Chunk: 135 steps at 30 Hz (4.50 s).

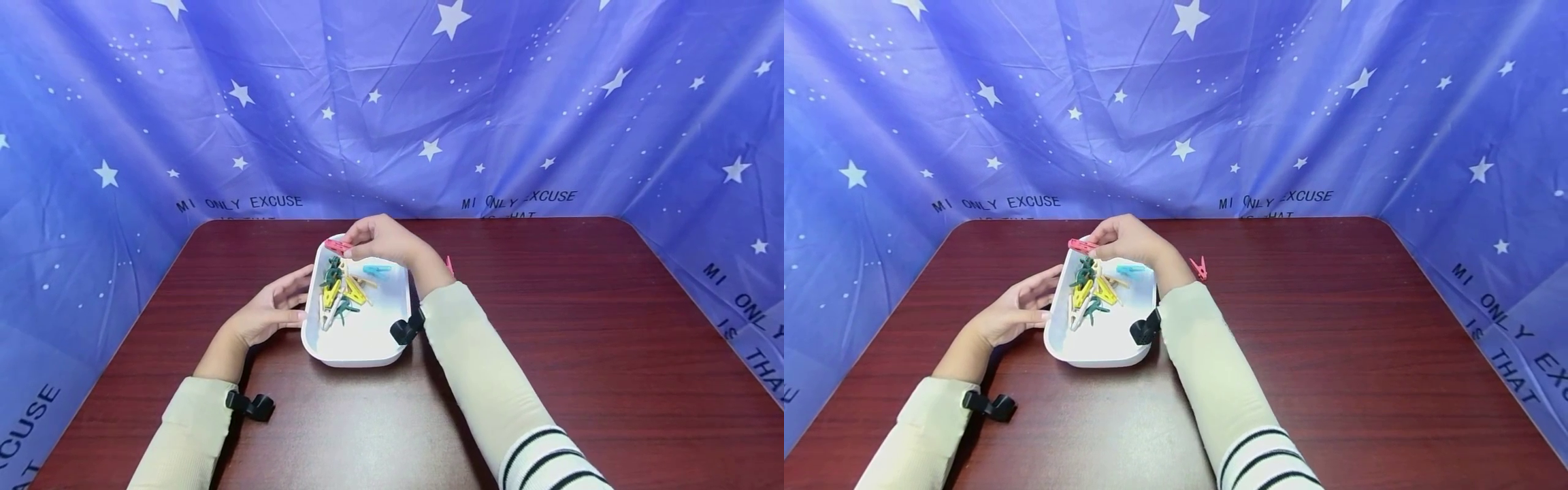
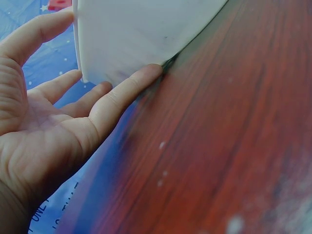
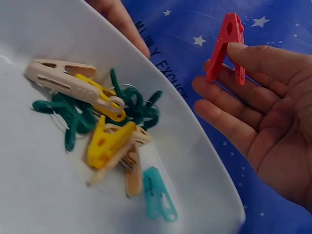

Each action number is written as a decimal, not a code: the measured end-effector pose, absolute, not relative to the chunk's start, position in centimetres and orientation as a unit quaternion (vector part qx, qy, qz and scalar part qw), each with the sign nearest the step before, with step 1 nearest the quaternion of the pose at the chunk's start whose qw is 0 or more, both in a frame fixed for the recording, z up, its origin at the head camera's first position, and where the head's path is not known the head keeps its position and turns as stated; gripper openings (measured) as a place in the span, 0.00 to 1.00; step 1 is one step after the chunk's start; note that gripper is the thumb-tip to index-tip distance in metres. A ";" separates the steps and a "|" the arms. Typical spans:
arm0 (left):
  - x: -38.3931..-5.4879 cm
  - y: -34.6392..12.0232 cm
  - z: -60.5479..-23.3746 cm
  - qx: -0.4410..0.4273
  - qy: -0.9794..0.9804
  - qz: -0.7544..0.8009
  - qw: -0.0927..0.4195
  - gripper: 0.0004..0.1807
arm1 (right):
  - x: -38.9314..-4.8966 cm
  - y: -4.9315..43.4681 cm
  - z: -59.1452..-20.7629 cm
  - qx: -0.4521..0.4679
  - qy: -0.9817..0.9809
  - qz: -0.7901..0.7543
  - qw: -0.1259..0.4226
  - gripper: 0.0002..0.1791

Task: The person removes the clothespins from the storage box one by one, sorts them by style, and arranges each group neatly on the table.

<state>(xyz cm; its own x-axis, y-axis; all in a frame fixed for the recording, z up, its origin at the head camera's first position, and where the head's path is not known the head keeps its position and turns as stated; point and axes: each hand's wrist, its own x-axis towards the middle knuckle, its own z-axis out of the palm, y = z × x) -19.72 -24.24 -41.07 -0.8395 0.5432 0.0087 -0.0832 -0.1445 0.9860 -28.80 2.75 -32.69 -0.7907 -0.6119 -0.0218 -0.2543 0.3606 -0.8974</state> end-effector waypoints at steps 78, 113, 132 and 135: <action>-19.8 -24.3 -41.5 0.216 0.612 0.732 0.209 0.48 | -25.3 19.0 -41.7 0.071 0.905 -0.410 -0.091 0.23; -19.7 -24.2 -41.3 0.209 0.607 0.737 0.212 0.48 | -25.5 20.4 -42.4 -0.005 0.909 -0.408 -0.087 0.19; -19.8 -24.3 -41.4 0.202 0.611 0.735 0.212 0.48 | -24.7 19.0 -40.3 -0.060 0.827 -0.540 -0.143 0.20; -19.8 -24.3 -41.4 0.202 0.610 0.737 0.211 0.48 | -24.5 18.5 -39.7 -0.076 0.815 -0.557 -0.138 0.20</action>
<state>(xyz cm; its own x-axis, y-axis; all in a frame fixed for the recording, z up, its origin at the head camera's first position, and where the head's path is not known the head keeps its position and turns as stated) -19.79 -24.31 -41.40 -0.8287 0.5582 0.0407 -0.0643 -0.1671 0.9838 -24.54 18.47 -39.71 -0.9501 0.0301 0.3104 -0.2782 0.3678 -0.8873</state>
